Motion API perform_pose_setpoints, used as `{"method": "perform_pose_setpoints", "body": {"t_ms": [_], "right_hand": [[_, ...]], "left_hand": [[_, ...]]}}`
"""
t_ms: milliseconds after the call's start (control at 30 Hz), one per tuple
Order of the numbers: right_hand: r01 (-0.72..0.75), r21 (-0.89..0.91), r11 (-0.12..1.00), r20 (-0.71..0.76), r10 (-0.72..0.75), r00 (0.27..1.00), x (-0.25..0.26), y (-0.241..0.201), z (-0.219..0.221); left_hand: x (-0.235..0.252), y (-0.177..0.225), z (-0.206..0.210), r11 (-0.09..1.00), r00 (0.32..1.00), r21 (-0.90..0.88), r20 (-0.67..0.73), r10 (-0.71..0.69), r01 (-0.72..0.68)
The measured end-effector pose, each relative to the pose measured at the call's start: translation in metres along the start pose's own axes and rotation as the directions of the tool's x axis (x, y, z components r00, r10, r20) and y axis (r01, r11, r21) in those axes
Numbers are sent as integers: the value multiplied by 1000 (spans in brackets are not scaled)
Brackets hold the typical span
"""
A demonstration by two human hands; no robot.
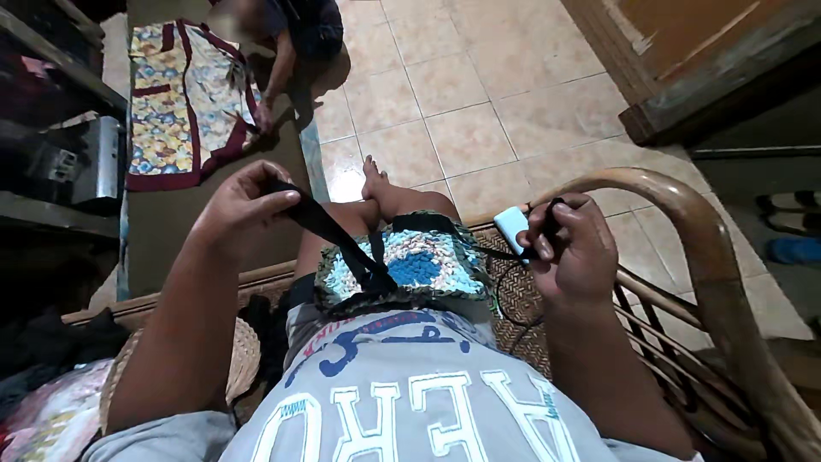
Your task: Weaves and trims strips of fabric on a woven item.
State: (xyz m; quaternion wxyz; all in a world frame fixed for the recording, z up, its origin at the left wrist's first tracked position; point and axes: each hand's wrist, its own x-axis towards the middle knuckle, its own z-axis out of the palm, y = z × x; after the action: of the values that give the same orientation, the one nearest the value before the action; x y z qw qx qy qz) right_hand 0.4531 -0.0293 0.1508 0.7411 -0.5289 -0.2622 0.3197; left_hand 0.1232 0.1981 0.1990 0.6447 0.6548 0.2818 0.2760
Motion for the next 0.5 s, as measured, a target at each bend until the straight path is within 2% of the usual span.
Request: {"method": "perform_pose_setpoints", "body": {"t_ms": [167,333,433,500], "right_hand": [[-34,-41,999,43,36,998,-9,-2,4],[-49,-106,993,118,61,991,-15,-4,22],[8,-137,991,250,26,968,-17,-8,36],[35,-149,988,326,16,945,-21,-12,47]], "left_hand": [[-35,-3,4,998,954,-38,-293,-66,58],[-57,-2,27,969,923,-240,-383,-39,-59],[-64,4,43,967,895,-212,-444,34,-142],[-69,5,48,972,867,-114,-483,125,-204]]}}
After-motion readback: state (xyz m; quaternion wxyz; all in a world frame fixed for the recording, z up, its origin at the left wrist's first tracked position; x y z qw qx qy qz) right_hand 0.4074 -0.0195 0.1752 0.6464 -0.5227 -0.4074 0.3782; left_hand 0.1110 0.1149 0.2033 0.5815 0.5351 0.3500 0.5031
